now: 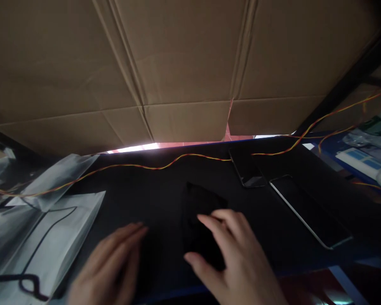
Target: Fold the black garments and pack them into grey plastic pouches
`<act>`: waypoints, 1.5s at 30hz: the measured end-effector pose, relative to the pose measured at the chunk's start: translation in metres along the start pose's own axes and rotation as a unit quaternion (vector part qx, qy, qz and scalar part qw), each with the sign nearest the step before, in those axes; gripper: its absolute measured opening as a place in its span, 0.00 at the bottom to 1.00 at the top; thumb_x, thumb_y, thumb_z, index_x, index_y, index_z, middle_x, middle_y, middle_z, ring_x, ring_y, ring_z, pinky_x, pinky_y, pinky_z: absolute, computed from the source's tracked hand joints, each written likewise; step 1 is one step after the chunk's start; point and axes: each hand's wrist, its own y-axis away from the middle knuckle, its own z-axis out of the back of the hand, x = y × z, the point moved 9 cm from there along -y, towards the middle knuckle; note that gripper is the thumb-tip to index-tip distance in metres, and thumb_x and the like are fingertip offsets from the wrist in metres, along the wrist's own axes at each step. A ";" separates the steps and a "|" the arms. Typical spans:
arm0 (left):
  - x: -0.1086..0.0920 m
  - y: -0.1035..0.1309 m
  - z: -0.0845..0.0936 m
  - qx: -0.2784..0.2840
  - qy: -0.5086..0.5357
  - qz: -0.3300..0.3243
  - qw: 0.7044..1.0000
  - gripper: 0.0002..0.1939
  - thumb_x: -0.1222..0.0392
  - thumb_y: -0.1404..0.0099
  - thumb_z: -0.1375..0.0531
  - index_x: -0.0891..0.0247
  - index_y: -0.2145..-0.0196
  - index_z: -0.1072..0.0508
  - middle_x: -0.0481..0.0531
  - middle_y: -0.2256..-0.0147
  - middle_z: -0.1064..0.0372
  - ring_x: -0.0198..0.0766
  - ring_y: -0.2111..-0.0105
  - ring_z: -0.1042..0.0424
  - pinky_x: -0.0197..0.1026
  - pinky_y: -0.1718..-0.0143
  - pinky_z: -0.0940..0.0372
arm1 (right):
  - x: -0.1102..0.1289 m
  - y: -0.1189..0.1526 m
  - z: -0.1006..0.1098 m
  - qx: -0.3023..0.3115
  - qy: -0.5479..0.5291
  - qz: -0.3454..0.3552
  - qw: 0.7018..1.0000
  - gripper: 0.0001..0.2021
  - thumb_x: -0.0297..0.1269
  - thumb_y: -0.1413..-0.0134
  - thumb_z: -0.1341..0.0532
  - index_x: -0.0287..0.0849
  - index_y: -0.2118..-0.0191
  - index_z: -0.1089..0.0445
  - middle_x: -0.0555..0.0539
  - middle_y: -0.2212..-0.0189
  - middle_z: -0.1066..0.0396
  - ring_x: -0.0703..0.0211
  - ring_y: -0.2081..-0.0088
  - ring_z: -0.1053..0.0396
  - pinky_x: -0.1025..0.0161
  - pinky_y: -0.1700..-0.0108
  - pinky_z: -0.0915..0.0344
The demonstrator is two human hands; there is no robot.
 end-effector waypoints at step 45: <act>-0.007 -0.100 0.006 -0.053 -0.103 0.088 0.989 0.14 0.49 0.18 0.47 0.56 0.48 0.25 0.60 0.50 0.30 0.60 0.49 0.28 0.69 0.44 0.32 | -0.096 -0.061 0.043 -0.099 0.105 -0.057 0.988 0.08 0.39 0.27 0.39 0.45 0.55 0.22 0.37 0.43 0.24 0.37 0.42 0.27 0.34 0.39 0.30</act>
